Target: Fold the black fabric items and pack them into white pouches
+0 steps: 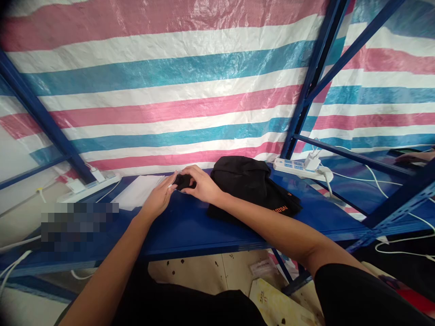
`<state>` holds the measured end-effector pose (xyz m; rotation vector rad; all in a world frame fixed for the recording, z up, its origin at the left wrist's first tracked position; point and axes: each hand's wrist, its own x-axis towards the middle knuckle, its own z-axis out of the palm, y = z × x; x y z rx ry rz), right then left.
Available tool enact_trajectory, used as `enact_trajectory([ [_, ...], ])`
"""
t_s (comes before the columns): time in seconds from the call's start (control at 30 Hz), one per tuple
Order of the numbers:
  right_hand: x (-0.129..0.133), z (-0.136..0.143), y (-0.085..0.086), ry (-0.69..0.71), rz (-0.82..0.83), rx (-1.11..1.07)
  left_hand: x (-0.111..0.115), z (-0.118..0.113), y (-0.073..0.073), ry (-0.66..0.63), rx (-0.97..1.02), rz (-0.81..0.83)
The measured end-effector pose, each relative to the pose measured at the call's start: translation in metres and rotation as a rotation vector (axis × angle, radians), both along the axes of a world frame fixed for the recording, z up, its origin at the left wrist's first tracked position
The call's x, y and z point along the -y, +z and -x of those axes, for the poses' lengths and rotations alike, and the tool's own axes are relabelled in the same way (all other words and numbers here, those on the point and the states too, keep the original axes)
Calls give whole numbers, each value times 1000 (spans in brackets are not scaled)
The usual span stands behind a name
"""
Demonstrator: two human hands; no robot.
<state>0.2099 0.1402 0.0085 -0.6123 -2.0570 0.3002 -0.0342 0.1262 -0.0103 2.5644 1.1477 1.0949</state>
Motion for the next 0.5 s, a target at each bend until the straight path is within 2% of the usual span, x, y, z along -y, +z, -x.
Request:
enact_trajectory([
  [0.07, -2, -1, -1, 30, 38, -83, 1, 1, -1, -3, 35, 25],
  [0.13, -3, 0, -2, 29, -13, -72, 1, -2, -1, 1, 13, -15],
  [0.3, -2, 12, -2, -11, -237, 187, -1, -14, -3, -57, -51, -135],
  [0.37, 1, 16, -1, -13, -223, 192, -2, -13, -4, -63, -9, -125],
  [0.5, 13, 13, 2, -9, -117, 19, -6, -2, -6, -18, 142, -52],
])
